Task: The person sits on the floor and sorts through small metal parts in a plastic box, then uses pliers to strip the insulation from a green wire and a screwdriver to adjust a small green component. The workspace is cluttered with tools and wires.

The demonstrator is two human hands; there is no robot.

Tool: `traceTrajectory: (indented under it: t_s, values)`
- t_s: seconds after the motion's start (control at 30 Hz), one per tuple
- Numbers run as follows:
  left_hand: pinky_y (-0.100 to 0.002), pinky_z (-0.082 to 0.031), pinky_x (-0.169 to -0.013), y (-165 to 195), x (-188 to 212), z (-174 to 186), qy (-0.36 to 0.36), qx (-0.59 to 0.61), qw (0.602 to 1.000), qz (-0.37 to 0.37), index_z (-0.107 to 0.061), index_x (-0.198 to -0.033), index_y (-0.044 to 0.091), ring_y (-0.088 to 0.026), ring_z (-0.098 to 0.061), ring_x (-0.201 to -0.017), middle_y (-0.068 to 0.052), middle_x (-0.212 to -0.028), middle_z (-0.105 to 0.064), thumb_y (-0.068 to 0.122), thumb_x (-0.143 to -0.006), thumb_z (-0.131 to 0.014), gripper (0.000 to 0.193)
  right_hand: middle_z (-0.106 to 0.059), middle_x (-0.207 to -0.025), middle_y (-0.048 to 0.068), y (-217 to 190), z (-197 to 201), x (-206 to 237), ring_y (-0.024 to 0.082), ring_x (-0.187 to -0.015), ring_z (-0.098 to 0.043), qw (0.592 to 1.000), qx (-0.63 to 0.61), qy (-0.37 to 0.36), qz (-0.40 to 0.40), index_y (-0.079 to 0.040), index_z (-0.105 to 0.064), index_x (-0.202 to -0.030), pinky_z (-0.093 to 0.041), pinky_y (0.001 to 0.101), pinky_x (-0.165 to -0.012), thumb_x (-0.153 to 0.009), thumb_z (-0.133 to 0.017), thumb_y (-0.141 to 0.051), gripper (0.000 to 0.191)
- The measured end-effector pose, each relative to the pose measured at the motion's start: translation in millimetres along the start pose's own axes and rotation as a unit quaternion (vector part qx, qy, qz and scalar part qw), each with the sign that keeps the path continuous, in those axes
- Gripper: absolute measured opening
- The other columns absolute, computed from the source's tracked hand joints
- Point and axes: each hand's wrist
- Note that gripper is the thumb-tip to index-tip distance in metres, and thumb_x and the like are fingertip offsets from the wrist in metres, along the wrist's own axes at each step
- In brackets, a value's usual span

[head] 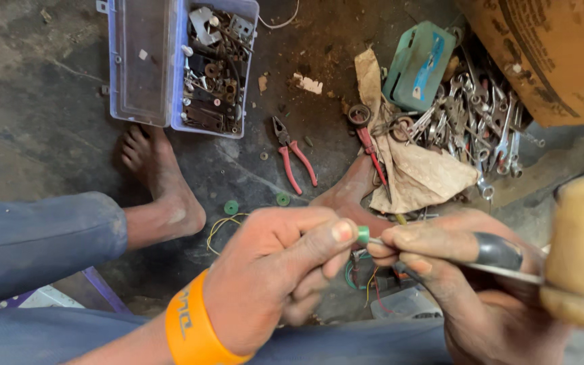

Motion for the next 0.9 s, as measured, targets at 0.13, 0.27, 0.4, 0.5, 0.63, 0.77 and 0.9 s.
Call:
traceTrajectory:
  t_s: [0.13, 0.27, 0.4, 0.5, 0.63, 0.77, 0.9]
  values:
    - [-0.033, -0.055, -0.06, -6.4, 4.4, 0.7, 0.06, -0.27, 0.89, -0.363, -0.067, -0.1, 0.006, -0.018, -0.067, -0.074, -0.003, -0.082, -0.063, 0.025, -0.093, -0.072, 0.021, -0.075, -0.095, 0.016, -10.2, 0.3, -21.1, 0.022, -0.09, -0.075, 0.987, -0.069, -0.038, -0.143, 0.007, -0.069, -0.112, -0.061, 0.0345, -0.084, -0.1, -0.063, -0.007, 0.019]
    - [-0.037, -0.055, -0.053, -20.2, 7.9, -11.3, 0.003, -0.442, 0.76, -0.476, -0.069, -0.099, 0.002, -0.021, -0.068, -0.07, -0.005, -0.079, -0.062, 0.029, -0.09, -0.079, 0.029, -0.074, -0.092, 0.022, 10.0, 10.2, -25.9, 0.026, -0.086, -0.072, 0.858, -0.294, -0.153, -0.392, 0.012, -0.062, -0.127, -0.058, 0.039, -0.078, -0.1, -0.065, -0.008, 0.034]
    - [-0.039, -0.054, -0.058, -25.5, 5.1, -10.1, -0.022, -0.373, 0.796, -0.476, -0.069, -0.102, 0.006, -0.024, -0.07, -0.077, -0.007, -0.088, -0.067, 0.021, -0.095, -0.074, 0.018, -0.075, -0.094, 0.024, 30.5, 19.3, -8.9, 0.027, -0.085, -0.072, 0.863, -0.29, -0.156, -0.383, 0.017, -0.065, -0.119, -0.059, 0.0393, -0.075, -0.101, -0.067, -0.005, 0.028]
    - [-0.033, -0.055, -0.067, -20.3, 0.2, -7.2, 0.01, -0.24, 0.904, -0.355, -0.07, -0.104, 0.008, -0.02, -0.068, -0.074, -0.005, -0.085, -0.068, 0.021, -0.102, -0.065, 0.015, -0.081, -0.097, 0.024, 25.8, 22.1, 4.8, 0.025, -0.082, -0.079, 0.937, -0.14, -0.026, -0.319, 0.014, -0.07, -0.107, -0.063, 0.0366, -0.07, -0.097, -0.066, -0.003, 0.021]
    - [-0.033, -0.045, -0.052, -13.4, 3.5, -9.7, 0.019, -0.092, 0.993, -0.074, -0.068, -0.078, 0.002, -0.023, -0.053, -0.053, -0.008, -0.059, -0.057, 0.03, -0.103, -0.064, 0.038, -0.077, -0.098, 0.019, 6.6, 5.0, 13.8, 0.02, -0.085, -0.078, 0.991, -0.047, 0.072, -0.1, 0.008, -0.069, -0.106, -0.068, 0.036, -0.082, -0.096, -0.068, 0.005, 0.01]
    - [-0.034, -0.037, -0.049, -15.9, 4.4, -8.8, -0.03, 0.056, 0.996, -0.061, -0.059, -0.083, -0.001, -0.022, -0.04, -0.055, -0.006, -0.065, -0.044, 0.03, -0.108, -0.064, 0.039, -0.076, -0.095, 0.015, -5.9, -2.8, 4.4, 0.015, -0.084, -0.076, 0.996, 0.069, 0.055, -0.034, 0.006, -0.07, -0.103, -0.065, 0.0317, -0.084, -0.1, -0.069, 0.003, 0.004]
    - [-0.03, -0.056, -0.063, -18.4, 5.2, -5.9, 0.005, -0.303, 0.822, -0.483, -0.066, -0.102, 0.009, -0.017, -0.069, -0.072, -0.003, -0.081, -0.063, 0.023, -0.104, -0.061, 0.015, -0.08, -0.082, 0.016, 7.7, 12.8, -12.2, 0.017, -0.075, -0.075, 0.958, -0.027, -0.056, -0.281, 0.007, -0.072, -0.11, -0.059, 0.0308, -0.071, -0.095, -0.065, -0.006, 0.021]
Point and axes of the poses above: each hand's wrist, its own x-axis away from the middle knuckle, its own z-axis out of the back of the hand, y = z × x
